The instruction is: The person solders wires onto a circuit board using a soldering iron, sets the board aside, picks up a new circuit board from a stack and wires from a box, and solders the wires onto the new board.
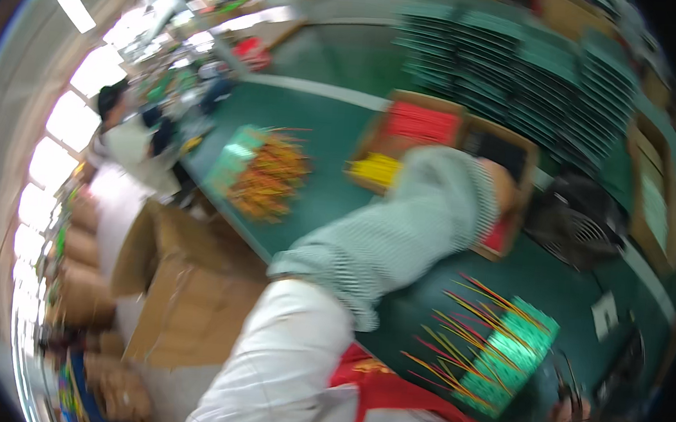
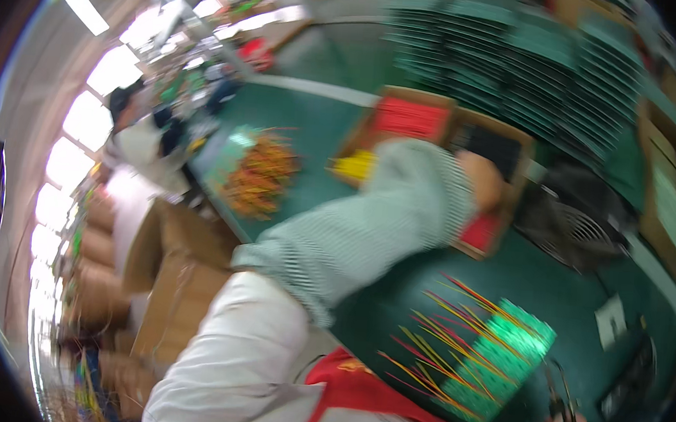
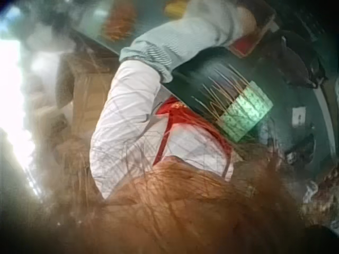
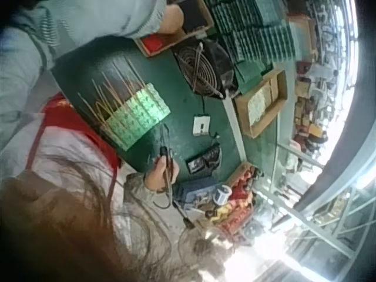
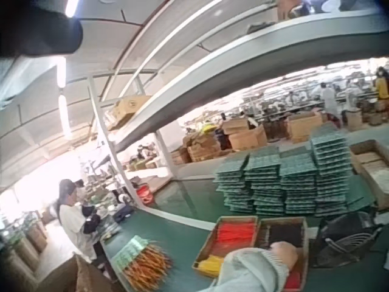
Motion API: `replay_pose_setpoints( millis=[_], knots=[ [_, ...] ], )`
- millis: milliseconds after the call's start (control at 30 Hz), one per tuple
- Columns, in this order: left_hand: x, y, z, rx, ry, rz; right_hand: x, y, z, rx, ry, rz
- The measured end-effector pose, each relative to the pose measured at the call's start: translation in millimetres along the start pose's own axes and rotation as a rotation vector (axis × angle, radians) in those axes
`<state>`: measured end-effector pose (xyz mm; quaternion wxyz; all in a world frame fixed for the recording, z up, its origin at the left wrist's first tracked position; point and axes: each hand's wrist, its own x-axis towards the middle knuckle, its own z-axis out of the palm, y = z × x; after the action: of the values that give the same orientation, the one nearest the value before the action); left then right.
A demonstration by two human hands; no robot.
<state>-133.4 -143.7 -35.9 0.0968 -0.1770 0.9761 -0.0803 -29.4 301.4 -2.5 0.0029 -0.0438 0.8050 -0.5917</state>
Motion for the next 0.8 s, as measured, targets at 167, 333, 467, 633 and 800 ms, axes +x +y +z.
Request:
replay_pose_setpoints(
  millis=[167,333,467,633,800],
  knots=[
    [-82,-57,-76,0.198,0.141,0.277,-2,-44,37,0.161,-0.116,0.078],
    [-115,-15,-74,-0.407,0.216,0.483,7,-48,37,0.199,-0.11,0.128],
    [-154,22,-56,-0.747,0.184,0.7,7,-53,40,0.192,-0.235,0.04],
    [-155,42,-35,-0.853,-0.012,0.611,8,-42,50,0.179,-0.263,-0.041],
    [-148,44,-23,-0.847,0.002,0.616,13,-43,65,0.164,-0.281,-0.1]
  ],
)
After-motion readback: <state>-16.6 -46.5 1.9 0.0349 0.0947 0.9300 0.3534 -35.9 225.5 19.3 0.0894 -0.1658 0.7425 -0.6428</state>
